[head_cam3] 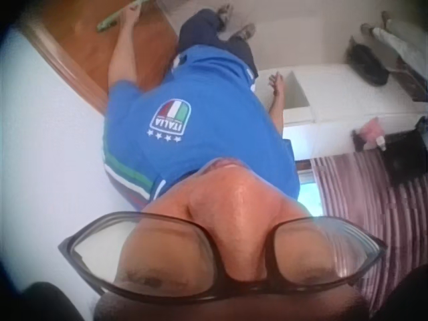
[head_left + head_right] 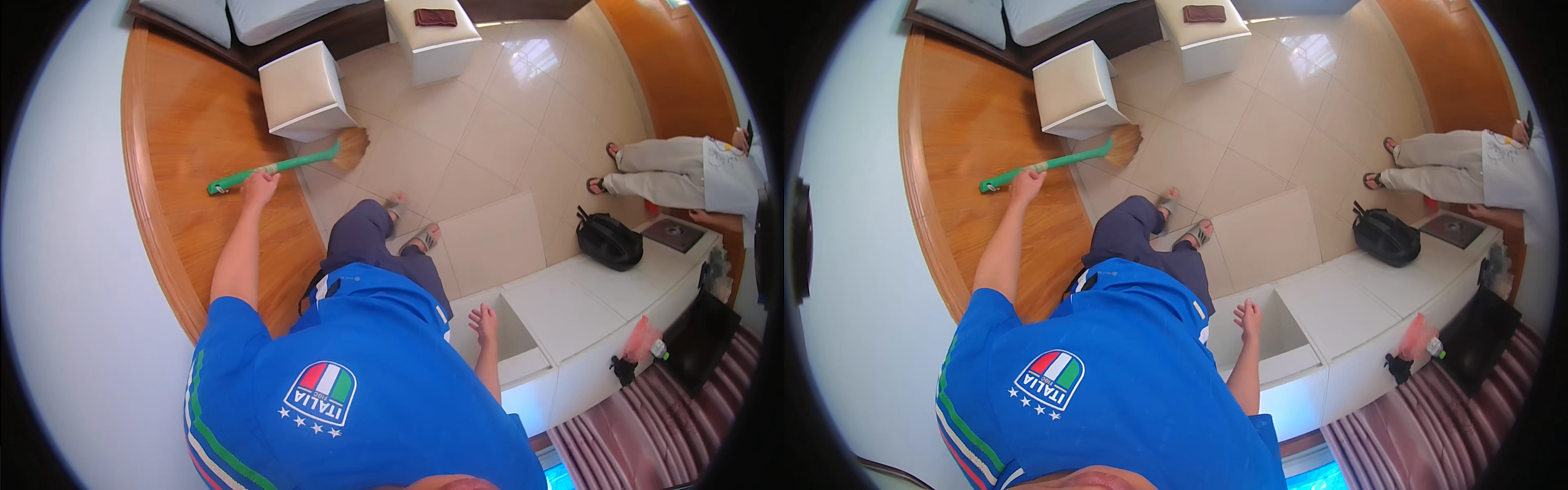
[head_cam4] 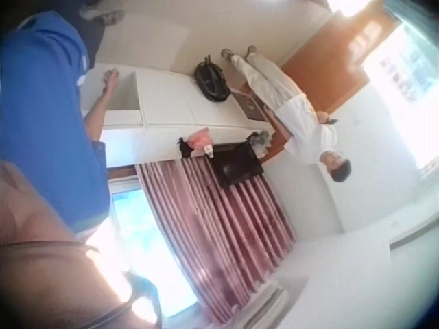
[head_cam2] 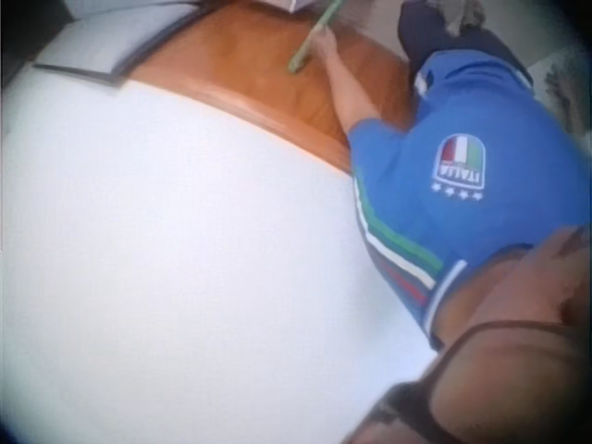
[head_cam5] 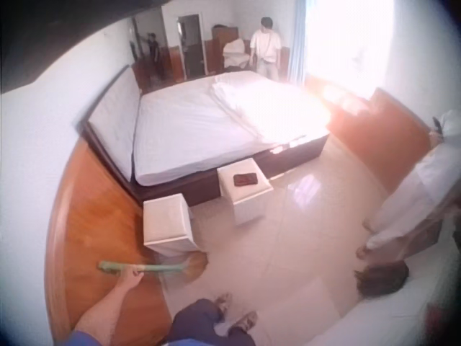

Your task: The person assembles a white cabinet by handling panels and drawers, then sweeps the floor with a broom. They place a drawer into the cabinet and later sweep around the assembled unit.

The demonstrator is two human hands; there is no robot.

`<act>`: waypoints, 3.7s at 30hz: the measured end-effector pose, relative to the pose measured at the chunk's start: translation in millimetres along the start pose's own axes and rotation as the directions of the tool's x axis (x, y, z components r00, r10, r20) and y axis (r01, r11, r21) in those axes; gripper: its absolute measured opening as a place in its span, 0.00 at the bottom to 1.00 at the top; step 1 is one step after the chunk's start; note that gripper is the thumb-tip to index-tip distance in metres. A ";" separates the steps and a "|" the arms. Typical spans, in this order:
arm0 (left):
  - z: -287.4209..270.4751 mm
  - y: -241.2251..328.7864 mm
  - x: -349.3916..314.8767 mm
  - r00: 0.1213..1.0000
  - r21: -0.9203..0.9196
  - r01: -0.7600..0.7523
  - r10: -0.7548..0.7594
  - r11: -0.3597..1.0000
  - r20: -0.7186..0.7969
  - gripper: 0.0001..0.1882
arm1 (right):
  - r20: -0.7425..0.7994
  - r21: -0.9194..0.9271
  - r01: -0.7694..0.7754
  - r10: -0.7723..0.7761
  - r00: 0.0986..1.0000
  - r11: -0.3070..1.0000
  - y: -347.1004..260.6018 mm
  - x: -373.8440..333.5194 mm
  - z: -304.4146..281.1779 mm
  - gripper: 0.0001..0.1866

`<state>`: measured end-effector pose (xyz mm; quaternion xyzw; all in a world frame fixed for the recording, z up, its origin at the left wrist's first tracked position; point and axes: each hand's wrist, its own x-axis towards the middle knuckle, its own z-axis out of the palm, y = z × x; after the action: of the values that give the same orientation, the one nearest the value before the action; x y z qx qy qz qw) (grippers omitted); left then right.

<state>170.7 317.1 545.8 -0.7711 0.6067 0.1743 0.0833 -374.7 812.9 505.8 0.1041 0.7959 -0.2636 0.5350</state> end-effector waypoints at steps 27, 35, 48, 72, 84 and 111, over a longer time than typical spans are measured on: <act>-76.9 229.8 56.8 0.244 0.150 -0.968 0.610 0.202 0.754 0.19 | -0.454 0.378 0.280 -0.088 0.887 0.882 -23.0 -161.7 290.3 0.19; -11.8 401.5 -173.0 -0.017 0.000 -0.999 0.509 -0.032 0.860 0.29 | -0.150 0.822 0.193 -0.123 0.981 0.536 -119.8 -119.9 255.4 0.22; 77.1 502.9 -195.1 -0.221 -0.308 -0.934 0.385 0.181 0.896 0.32 | 0.027 0.879 0.023 0.097 0.995 -0.477 2.3 -101.6 194.8 0.09; 62.1 749.0 81.6 0.176 -0.139 -0.841 0.508 0.523 0.843 0.24 | -0.061 0.984 0.113 0.341 0.938 -0.135 -268.4 161.3 155.4 0.07; 114.1 759.1 84.1 0.156 -0.172 -0.835 0.524 0.523 0.837 0.17 | -0.178 0.975 0.185 0.072 0.981 -0.121 -248.0 38.0 87.1 0.25; 111.0 678.5 -132.9 0.118 -0.189 -0.897 0.628 0.400 0.770 0.17 | -0.044 0.994 0.032 -0.112 0.993 -0.107 -105.1 82.2 -56.3 0.15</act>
<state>-529.5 305.6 548.5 -0.1604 0.8398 0.3874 0.3450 -500.0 745.0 479.9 0.4164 0.3268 -0.7983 0.2873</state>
